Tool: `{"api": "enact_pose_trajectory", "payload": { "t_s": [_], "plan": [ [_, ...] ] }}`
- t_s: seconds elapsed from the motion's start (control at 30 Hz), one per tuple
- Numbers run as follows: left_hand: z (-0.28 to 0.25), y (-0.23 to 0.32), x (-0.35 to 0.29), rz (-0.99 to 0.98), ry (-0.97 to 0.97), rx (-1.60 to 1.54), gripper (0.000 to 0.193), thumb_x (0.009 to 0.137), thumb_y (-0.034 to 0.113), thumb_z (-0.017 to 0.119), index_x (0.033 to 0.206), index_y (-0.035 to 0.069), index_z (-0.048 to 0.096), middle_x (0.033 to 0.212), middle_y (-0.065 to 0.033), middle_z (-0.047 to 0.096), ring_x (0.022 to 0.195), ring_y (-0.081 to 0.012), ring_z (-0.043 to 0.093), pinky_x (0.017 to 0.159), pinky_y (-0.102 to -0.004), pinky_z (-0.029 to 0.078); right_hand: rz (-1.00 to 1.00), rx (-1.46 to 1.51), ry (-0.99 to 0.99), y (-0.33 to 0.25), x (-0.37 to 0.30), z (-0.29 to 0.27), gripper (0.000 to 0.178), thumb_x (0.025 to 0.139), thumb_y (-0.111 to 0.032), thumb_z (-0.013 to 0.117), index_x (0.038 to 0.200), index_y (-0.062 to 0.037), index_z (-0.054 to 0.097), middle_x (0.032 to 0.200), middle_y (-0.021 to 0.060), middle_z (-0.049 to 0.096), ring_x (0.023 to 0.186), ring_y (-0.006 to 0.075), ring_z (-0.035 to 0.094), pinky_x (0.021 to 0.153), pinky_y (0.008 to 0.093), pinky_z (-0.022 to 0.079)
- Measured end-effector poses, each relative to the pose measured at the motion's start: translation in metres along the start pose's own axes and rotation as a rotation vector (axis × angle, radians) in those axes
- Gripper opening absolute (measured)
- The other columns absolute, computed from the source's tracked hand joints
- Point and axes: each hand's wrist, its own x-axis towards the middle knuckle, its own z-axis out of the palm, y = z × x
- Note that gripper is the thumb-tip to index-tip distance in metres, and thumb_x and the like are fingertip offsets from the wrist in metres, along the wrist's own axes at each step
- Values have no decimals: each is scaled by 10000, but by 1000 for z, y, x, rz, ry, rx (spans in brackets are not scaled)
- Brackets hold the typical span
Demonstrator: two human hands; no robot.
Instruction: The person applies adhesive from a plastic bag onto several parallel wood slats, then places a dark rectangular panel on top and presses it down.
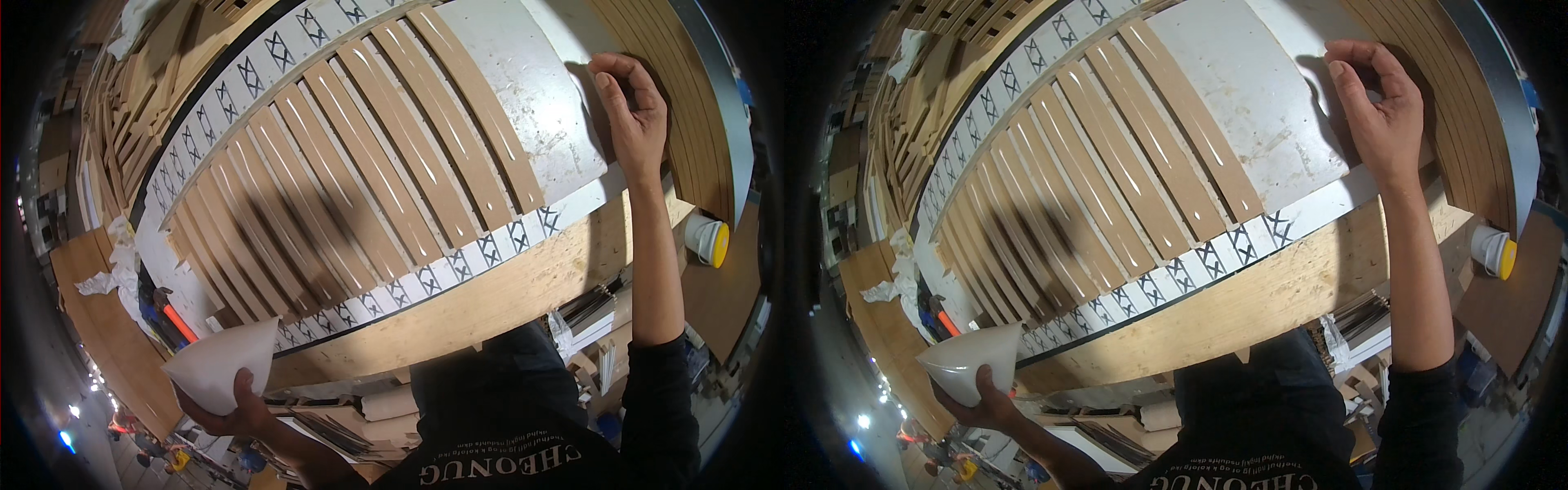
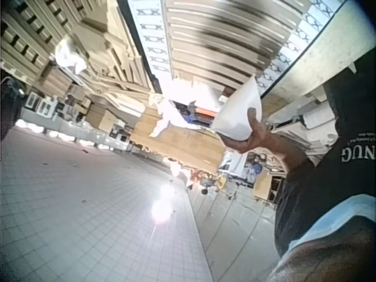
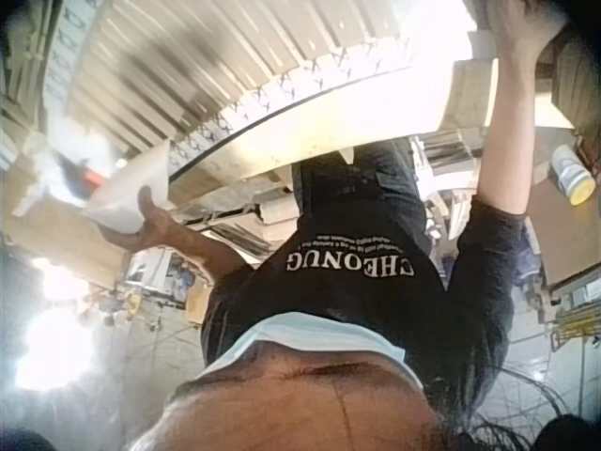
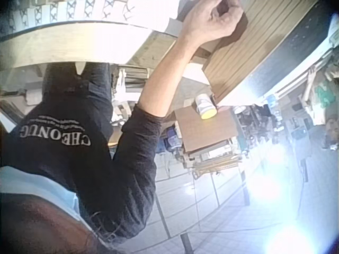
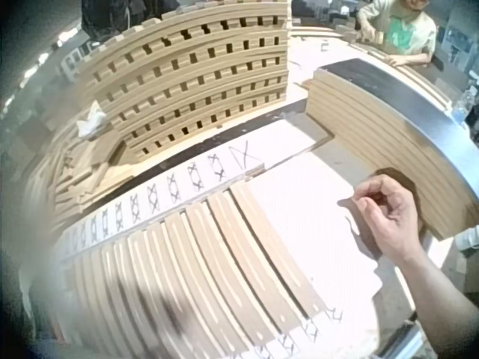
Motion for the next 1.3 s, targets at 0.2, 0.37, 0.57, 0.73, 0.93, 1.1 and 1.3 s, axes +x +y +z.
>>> {"api": "enact_pose_trajectory", "payload": {
  "t_s": [0.2, 0.37, 0.57, 0.73, 0.93, 1.1, 1.3],
  "plan": [
    [4, 3, 6, -36, 5, -13, 815, 506, 100, 725, 1266, -49, 475, 1159, -181, 555, 974, -310, 607, 780, -412, 568, -13, -19, -3, 1, 1, -1, 170, 866, -123, 604, 993, -23, 655, 913, 26, 655, 896, 100, 582, 843, 233, 431],
    [5, 6, 11, -34, 25, 4, 815, 511, 96, 737, 1273, -31, 479, 1169, -169, 554, 1008, -306, 592, 804, -407, 561, 7, -7, -1, -2, 1, -1, 174, 867, -119, 603, 999, -17, 651, 913, 27, 655, 895, 100, 583, 840, 230, 432],
    [15, 7, 24, -52, 49, -16, 819, 514, 112, 754, 1278, -11, 486, 1188, -160, 559, 1003, -302, 595, 808, -414, 554, 14, -10, -9, 1, 0, -1, 177, 874, -117, 600, 1009, -12, 647, 926, 33, 651, 897, 95, 580, 839, 227, 432],
    [22, -2, 43, 77, 39, 71, 785, 547, 106, 771, 1274, -1, 495, 1174, -147, 577, 992, -280, 602, 798, -388, 551, 19, -10, -10, 0, 1, -2, 176, 877, -118, 600, 1008, -11, 648, 924, 31, 649, 898, 93, 575, 839, 223, 428],
    [48, 7, 68, 94, 74, 2, 599, 667, 92, 773, 1212, -9, 544, 1137, -139, 601, 993, -251, 593, 814, -365, 521, 15, 9, -9, 0, 1, -1, 169, 878, -118, 598, 1002, -17, 653, 923, 29, 651, 898, 93, 577, 835, 222, 427],
    [66, 5, 93, 252, 84, -53, 632, 635, 53, 802, 1201, -55, 543, 1138, -161, 603, 962, -253, 613, 814, -358, 538, 12, -4, -4, -2, 2, -1, 167, 877, -118, 597, 1001, -22, 654, 919, 30, 656, 897, 97, 583, 842, 230, 430],
    [90, 20, 114, 187, 53, -164, 582, 673, 18, 800, 1193, -60, 550, 1134, -161, 608, 967, -225, 610, 843, -330, 522, 16, 3, -5, 0, 1, 0, 167, 878, -121, 596, 1001, -24, 654, 914, 31, 658, 896, 99, 587, 847, 235, 433]
  ]
}}
